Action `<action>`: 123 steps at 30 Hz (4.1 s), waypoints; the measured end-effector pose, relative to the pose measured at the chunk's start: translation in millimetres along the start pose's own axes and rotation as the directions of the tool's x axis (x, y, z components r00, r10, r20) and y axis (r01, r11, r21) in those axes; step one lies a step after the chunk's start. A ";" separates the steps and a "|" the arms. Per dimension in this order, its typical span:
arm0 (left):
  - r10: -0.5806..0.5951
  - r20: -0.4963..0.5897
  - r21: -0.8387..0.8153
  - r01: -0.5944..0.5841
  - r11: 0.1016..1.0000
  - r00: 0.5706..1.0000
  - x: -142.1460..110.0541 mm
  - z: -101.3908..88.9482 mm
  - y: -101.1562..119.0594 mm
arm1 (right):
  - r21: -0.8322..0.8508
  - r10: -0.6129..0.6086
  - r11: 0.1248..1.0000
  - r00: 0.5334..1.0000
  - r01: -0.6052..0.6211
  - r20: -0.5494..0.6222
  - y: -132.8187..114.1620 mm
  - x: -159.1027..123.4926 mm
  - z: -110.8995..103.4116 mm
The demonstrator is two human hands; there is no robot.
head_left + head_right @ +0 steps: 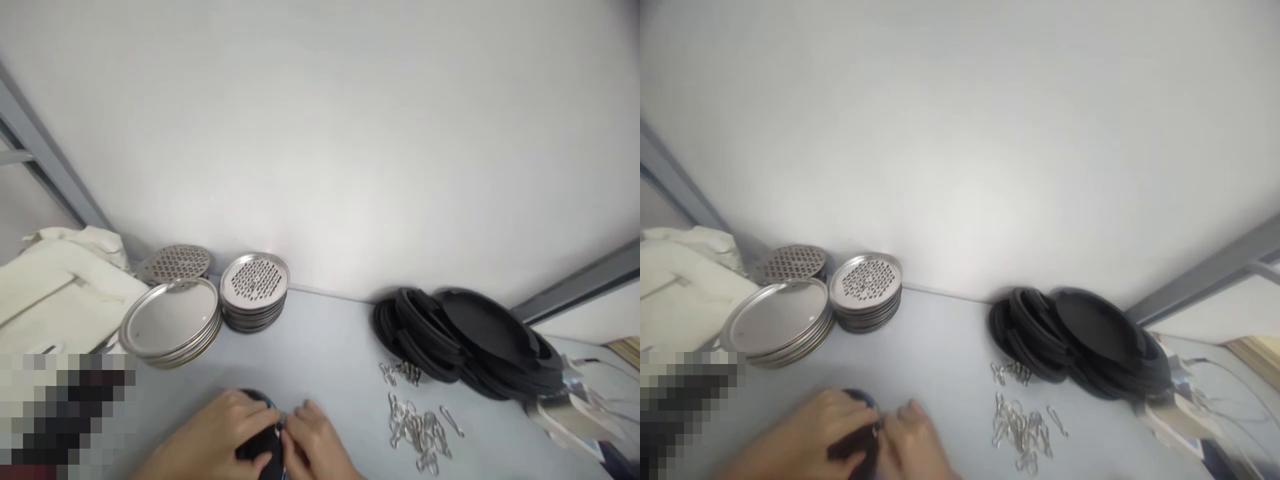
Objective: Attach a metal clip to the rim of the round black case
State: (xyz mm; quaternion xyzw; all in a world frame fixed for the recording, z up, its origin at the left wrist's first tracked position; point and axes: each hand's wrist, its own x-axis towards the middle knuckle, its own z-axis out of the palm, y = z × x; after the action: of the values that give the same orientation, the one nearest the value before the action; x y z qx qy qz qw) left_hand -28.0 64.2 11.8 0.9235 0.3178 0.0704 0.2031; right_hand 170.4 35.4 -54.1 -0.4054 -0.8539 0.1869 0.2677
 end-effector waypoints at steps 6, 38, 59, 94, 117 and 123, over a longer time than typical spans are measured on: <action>-0.042 -0.022 -0.021 0.042 0.999 0.999 4.5 -3.6 1.0 | -0.034 0.042 0.999 0.999 -0.043 -0.019 1.1 4.7 -6.4; -0.023 -0.092 -0.004 0.023 1.000 0.996 5.5 1.5 -4.9 | -0.018 0.140 0.990 0.990 -0.139 0.025 -13.8 12.7 -31.3; 0.125 -0.113 0.139 -0.109 0.984 0.986 2.3 -0.6 -3.4 | -0.027 0.226 0.974 0.974 -0.225 0.016 -35.2 8.9 -32.2; 0.285 -0.093 0.336 -0.240 0.911 0.954 -3.3 -0.8 -2.7 | -0.282 0.173 0.944 0.985 -0.172 -0.025 -39.7 -5.1 -22.6; 0.305 -0.056 0.303 -0.274 0.912 0.951 -4.0 -4.1 -1.4 | -0.361 0.084 0.929 0.996 -0.075 0.010 -36.9 -4.4 -25.3; 0.303 -0.061 0.304 -0.271 0.913 0.951 -4.0 -4.2 -1.0 | -0.324 0.070 0.944 0.998 -0.066 0.002 -36.0 -4.5 -24.9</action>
State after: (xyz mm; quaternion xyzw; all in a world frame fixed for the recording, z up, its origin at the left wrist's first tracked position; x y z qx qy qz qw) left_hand -32.8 63.8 15.2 0.9748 0.1958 0.1011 0.0349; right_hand 166.6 12.7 -16.5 -0.4717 -0.8602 0.0559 0.1853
